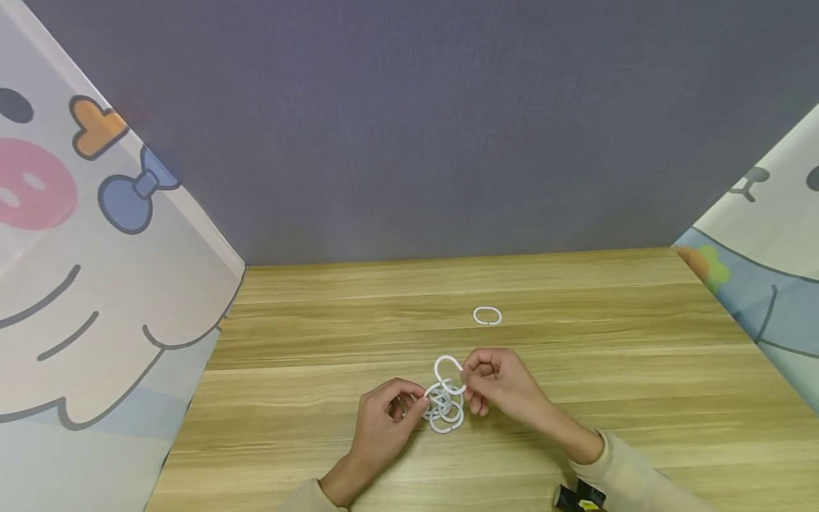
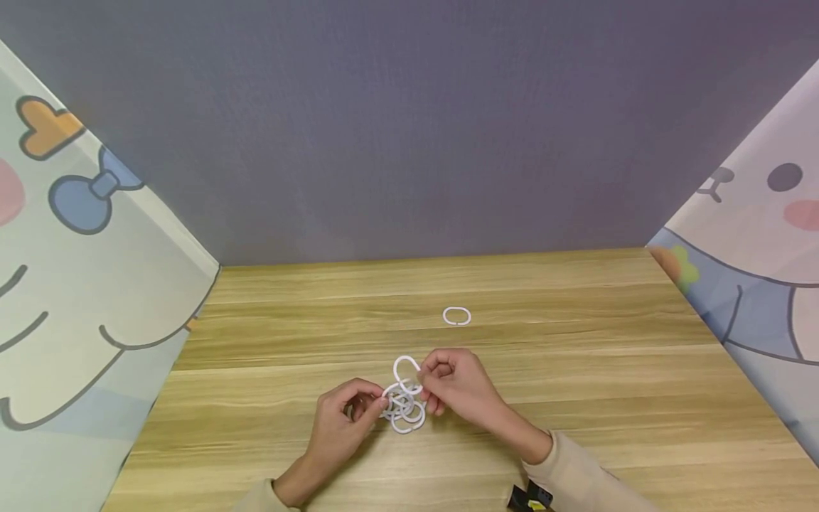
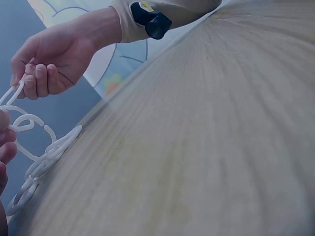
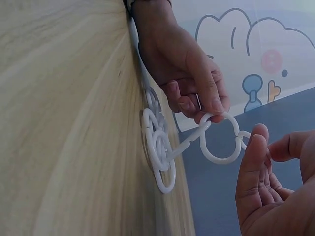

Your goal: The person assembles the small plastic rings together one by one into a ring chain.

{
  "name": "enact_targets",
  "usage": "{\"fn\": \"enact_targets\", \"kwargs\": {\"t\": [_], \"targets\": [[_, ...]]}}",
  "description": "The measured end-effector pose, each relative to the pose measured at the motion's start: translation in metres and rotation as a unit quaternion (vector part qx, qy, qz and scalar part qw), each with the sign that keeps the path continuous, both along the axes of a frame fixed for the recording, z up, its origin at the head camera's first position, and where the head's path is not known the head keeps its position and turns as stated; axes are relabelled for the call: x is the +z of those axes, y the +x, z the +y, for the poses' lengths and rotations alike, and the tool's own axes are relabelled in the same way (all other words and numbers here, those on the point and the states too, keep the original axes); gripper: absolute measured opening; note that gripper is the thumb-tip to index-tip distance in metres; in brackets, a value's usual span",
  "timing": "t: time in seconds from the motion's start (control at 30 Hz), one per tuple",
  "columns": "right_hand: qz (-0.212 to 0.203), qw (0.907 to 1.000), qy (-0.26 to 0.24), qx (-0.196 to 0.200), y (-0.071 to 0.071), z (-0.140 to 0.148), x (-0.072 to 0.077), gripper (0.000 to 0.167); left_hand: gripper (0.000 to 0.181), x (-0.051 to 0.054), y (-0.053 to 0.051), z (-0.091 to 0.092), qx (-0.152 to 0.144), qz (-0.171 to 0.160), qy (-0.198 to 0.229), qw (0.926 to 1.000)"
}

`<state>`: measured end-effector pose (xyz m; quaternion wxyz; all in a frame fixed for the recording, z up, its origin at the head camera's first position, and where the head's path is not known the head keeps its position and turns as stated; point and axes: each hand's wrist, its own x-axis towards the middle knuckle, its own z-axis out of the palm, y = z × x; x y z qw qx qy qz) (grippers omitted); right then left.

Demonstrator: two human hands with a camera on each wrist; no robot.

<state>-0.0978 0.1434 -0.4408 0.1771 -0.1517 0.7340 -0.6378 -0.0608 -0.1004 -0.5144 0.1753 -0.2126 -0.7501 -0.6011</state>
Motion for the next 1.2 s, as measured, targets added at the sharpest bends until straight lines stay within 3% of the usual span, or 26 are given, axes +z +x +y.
{"fn": "enact_targets", "kwargs": {"t": [0.3, 0.63, 1.2], "targets": [[0.013, 0.9998, -0.002, 0.013, 0.000, 0.001, -0.003, 0.018, 0.019, 0.000, 0.000, 0.000, -0.001, 0.003, 0.000, 1.0000], [0.023, 0.9990, 0.038, 0.009, 0.000, 0.001, -0.006, 0.011, 0.020, 0.000, 0.000, 0.001, 0.007, 0.006, -0.002, 1.0000], [0.018, 0.9974, 0.059, -0.037, -0.007, 0.013, -0.010, 0.014, 0.021, -0.001, -0.001, 0.000, 0.012, 0.012, 0.005, 0.9998]]}}
